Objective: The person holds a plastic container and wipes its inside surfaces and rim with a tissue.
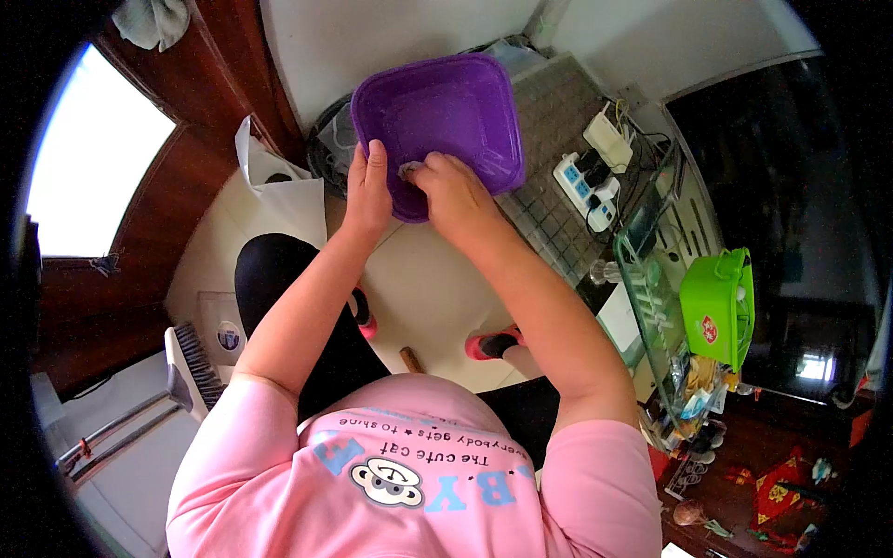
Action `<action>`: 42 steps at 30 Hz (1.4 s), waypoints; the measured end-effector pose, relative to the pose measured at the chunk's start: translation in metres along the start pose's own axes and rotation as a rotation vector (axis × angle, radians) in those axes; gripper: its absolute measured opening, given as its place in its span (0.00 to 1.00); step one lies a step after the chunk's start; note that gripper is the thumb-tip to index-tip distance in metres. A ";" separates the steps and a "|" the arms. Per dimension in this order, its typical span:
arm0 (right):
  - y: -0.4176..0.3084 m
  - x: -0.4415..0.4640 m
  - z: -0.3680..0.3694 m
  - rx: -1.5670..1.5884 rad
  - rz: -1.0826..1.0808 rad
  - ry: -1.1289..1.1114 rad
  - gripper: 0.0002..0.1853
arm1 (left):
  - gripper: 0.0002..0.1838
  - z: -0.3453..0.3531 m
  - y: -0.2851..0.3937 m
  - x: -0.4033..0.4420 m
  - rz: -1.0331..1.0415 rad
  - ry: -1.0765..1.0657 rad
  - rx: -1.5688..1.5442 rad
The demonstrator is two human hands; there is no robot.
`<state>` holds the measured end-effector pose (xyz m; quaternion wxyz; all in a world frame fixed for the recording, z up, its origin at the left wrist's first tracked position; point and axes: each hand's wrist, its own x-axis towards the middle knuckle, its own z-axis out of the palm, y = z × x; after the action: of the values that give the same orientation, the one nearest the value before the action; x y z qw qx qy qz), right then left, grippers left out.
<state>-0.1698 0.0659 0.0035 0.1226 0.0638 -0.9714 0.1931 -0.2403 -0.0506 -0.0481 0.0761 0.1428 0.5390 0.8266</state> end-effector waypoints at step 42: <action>0.053 -0.008 -0.034 0.603 0.579 0.142 0.03 | 0.26 0.002 0.008 0.000 -0.001 -0.084 -0.028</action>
<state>-0.1637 0.1286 0.0128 0.1060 -0.1920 -0.8383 0.4992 -0.2391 -0.0524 -0.0398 0.1011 0.1761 0.5236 0.8274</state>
